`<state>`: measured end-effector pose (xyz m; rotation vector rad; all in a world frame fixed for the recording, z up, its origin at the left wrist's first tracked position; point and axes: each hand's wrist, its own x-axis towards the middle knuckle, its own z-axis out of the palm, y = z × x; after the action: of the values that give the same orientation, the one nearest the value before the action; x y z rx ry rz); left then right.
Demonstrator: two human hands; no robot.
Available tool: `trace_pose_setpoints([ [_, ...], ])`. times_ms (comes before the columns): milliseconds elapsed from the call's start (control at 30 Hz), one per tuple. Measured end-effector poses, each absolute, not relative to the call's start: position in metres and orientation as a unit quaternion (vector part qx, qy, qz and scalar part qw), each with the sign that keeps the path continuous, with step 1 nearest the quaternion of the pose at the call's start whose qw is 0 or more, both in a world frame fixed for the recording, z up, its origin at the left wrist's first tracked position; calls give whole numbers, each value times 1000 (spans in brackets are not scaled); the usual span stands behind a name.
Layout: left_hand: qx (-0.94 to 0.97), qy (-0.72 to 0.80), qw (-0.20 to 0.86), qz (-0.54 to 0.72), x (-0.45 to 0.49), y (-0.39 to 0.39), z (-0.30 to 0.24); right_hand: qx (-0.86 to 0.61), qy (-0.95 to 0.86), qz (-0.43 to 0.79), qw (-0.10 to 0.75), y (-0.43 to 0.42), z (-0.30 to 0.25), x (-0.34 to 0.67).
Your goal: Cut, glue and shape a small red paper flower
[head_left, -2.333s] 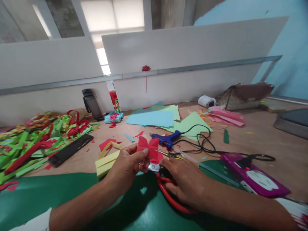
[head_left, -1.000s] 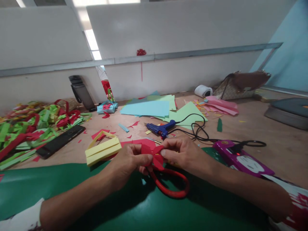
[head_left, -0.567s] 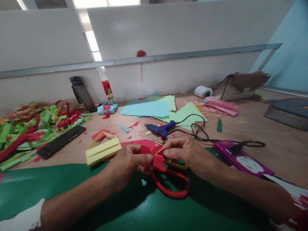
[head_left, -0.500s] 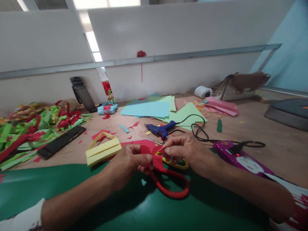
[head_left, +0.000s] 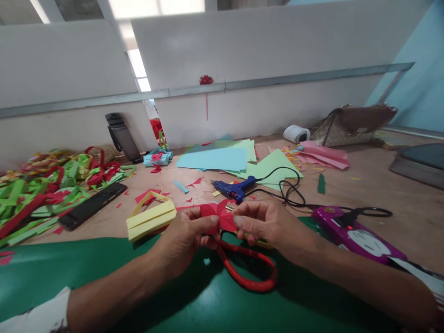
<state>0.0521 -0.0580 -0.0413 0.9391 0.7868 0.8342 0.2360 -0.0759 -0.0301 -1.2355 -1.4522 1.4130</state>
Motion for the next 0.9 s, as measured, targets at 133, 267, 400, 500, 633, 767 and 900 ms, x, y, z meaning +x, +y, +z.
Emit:
trace_pose_setpoints([
  [133, 433, 351, 745, 366, 52, -60, -45, -484, -575, 548, 367, -79, -26, 233],
  [267, 436, 341, 752, 358, 53, -62, -46, -505, -580, 535, 350, -80, -24, 232],
  [400, 441, 342, 747, 361, 54, -62, -45, -517, -583, 528, 338, -80, -24, 232],
  [500, 440, 350, 743, 363, 54, -62, -45, -517, -594, 519, 331, -80, -24, 231],
  [633, 447, 340, 743, 364, 54, -63, -44, -510, -609, 513, 326, -81, -23, 231],
  [767, 438, 331, 744, 382, 54, -64, -39, -515, -638, 476, 316, -77, -23, 235],
  [900, 421, 357, 722, 417, 54, -62, -32, -564, -742, 154, 328, -68, -20, 245],
])
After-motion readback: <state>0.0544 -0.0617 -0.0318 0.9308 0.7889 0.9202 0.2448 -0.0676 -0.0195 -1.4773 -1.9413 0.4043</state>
